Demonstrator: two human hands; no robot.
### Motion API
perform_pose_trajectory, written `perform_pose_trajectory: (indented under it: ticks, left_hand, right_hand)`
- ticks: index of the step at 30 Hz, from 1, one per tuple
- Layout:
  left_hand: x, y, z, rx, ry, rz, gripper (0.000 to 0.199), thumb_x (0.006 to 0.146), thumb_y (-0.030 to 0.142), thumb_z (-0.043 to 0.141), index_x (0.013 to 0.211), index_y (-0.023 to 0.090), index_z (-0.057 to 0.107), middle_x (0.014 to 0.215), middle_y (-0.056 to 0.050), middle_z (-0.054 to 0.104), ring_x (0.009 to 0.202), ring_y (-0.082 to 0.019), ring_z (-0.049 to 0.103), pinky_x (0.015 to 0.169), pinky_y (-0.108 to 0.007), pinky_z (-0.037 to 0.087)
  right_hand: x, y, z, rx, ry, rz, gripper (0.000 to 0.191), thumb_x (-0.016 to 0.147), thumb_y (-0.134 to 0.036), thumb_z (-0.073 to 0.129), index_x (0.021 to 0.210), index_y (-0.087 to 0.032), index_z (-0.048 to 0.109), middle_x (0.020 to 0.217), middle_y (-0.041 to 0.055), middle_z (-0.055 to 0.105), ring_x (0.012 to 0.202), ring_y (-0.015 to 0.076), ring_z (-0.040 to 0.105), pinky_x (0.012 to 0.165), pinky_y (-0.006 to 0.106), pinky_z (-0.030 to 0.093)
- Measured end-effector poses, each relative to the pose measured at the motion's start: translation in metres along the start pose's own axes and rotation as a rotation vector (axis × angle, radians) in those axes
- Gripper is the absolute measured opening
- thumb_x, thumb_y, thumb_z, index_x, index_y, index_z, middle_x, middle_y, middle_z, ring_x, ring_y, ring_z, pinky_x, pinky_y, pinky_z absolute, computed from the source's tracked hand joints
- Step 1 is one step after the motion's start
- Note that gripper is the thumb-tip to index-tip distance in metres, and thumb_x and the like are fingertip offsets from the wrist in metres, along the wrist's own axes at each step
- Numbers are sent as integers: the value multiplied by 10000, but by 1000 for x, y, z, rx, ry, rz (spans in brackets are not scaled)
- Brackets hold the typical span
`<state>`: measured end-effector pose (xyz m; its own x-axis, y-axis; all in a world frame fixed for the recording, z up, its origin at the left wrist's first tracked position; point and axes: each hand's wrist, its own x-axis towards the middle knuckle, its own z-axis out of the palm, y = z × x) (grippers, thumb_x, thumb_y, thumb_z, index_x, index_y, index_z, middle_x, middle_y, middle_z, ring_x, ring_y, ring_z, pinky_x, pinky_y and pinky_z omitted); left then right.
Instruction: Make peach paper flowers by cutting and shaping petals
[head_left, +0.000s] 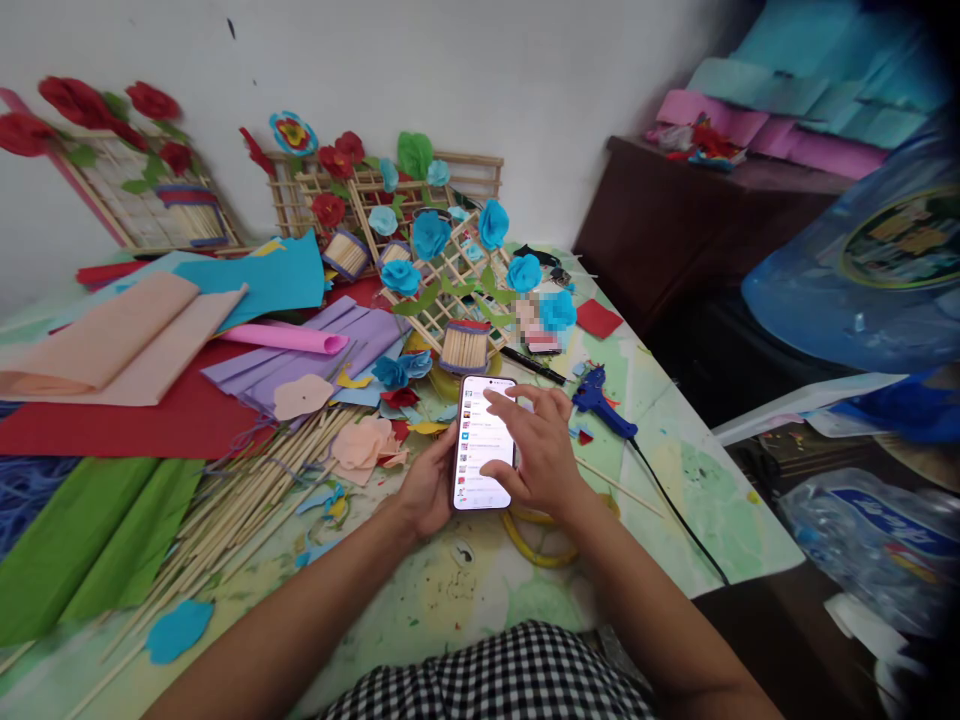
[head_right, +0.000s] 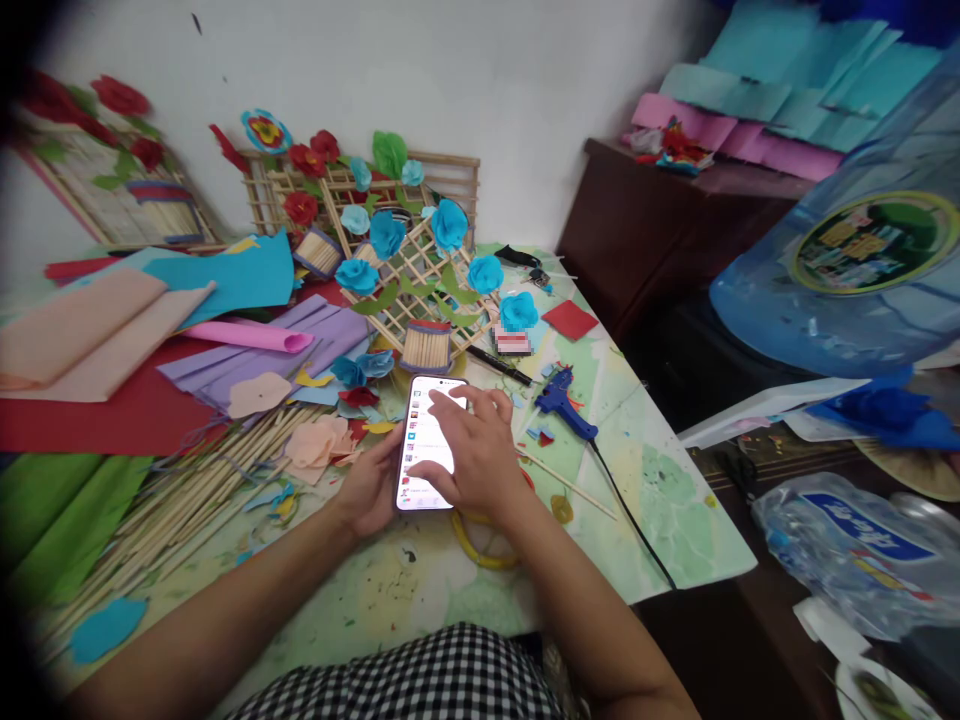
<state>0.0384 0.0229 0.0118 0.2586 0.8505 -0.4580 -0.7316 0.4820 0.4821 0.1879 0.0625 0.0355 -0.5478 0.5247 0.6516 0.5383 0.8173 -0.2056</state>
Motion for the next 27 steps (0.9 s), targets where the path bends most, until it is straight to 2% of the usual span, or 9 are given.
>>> perform_pose_trajectory:
  ticks: [7,11,13,17,19,23,27]
  left_hand:
    - [1,3,-4,-28,-49,2,437,885,382,422,1234,141,528,1069,-125,679,971,-272,639,884,-425,465]
    - [3,4,-7,-17,-31,4,417,878,381,436,1183,129,567,1017,-119,698,938,-271,651,876,-422,468]
    - [4,4,-9,-21,-54,9,403,874,377,446,1148,120,591,1019,-120,698,930,-273,653,879,-429,465]
    - [4,5,-9,-41,-94,-3,402,876,384,436,1127,118,604,1045,-125,691,912,-276,657,862,-441,473]
    - [3,6,-7,-43,-56,-5,391,875,380,440,1119,124,607,1007,-115,704,880,-266,666,845,-431,482]
    - [1,8,-3,-37,25,4,383,885,368,422,1113,121,605,943,-104,719,865,-248,670,864,-409,474]
    - [3,8,-4,-56,-19,-3,417,896,377,391,1172,121,569,985,-112,711,929,-255,657,896,-410,458]
  right_hand:
    - [-15,6,1,12,-63,-23,519,838,-551,413,1154,-163,550,988,95,643,1031,283,486,876,445,265]
    - [-20,8,4,108,46,-88,459,864,-549,343,852,-185,623,629,30,586,783,222,547,814,417,296]
    - [-21,9,5,143,107,-93,483,869,-560,315,742,-193,603,546,9,538,698,201,546,792,410,304]
    - [-20,9,5,160,170,-87,447,870,-539,343,747,-187,591,595,20,572,701,197,555,773,406,312]
    - [-20,9,5,170,184,-90,418,868,-527,366,771,-188,590,606,19,575,709,199,558,769,405,314]
    - [-21,9,6,200,173,-118,409,872,-532,365,830,-193,591,652,19,598,747,203,563,775,407,313]
    - [-23,9,9,220,126,-158,414,878,-537,353,895,-197,588,734,24,641,795,206,566,786,409,307]
